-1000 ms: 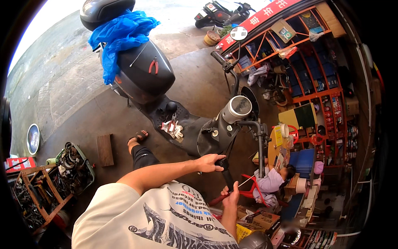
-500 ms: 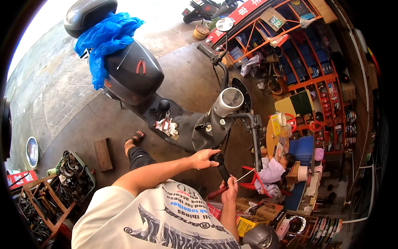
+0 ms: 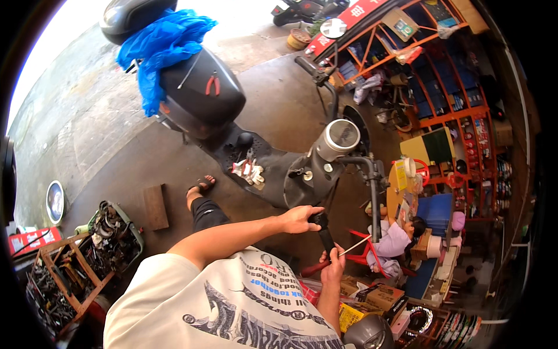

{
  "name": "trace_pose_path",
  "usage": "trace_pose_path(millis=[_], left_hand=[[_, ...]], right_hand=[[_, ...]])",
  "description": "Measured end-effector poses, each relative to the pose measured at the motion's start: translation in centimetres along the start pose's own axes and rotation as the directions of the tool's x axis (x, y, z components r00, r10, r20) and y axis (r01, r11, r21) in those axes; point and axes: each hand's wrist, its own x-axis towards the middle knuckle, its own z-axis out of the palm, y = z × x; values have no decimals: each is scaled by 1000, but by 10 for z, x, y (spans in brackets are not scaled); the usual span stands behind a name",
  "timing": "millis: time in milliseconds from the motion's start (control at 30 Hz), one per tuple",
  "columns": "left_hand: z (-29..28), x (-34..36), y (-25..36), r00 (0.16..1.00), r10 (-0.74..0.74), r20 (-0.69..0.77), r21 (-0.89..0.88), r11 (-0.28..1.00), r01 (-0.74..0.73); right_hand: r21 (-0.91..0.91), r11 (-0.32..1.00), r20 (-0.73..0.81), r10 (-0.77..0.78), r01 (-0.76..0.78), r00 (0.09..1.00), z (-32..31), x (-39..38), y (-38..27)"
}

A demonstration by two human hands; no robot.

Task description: The person repairs a scooter's handlebar assembly in a workshop. They use a screwdriver to tighten screws on the handlebar grip and throttle, then connect a small electrical component to the wiring harness.

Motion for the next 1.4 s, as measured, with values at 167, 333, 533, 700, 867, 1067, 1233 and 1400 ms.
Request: trace_pose_path(millis=[167,333,533,700,867,1067,1233,1400], left_hand=[[7,-3,-2,999,-43,7,-21,999,43],[15,2,-9,999,-45,-26,-41,998,44],[12,2,-5,999,-45,-15,-87,995,44],[5,-3,-5,997,-16,-78,-69,998,11],[-4,-1,5,999,-34,-27,-58,998,32],[6,-2,-6,998,-9,70,-268,963,27],[8,-5,-8,997,-50,64,-271,960,65],[6,-6,-5,998,-45,48,-210,976,54]], right_hand=[[-8,999,14,44,-44,999,-10,-5,6],[-43,998,72,45,-42,996,-16,0,2],[-57,998,118,28,-21,993,-19,9,-2],[14,994,61,107,-108,992,-5,8,-4],[137,966,-42,228,-220,973,7,8,-9],[174,958,-61,241,-227,969,6,-3,-4],[198,946,-94,280,-258,955,7,-6,0],[199,944,-97,284,-261,954,7,-4,4]])
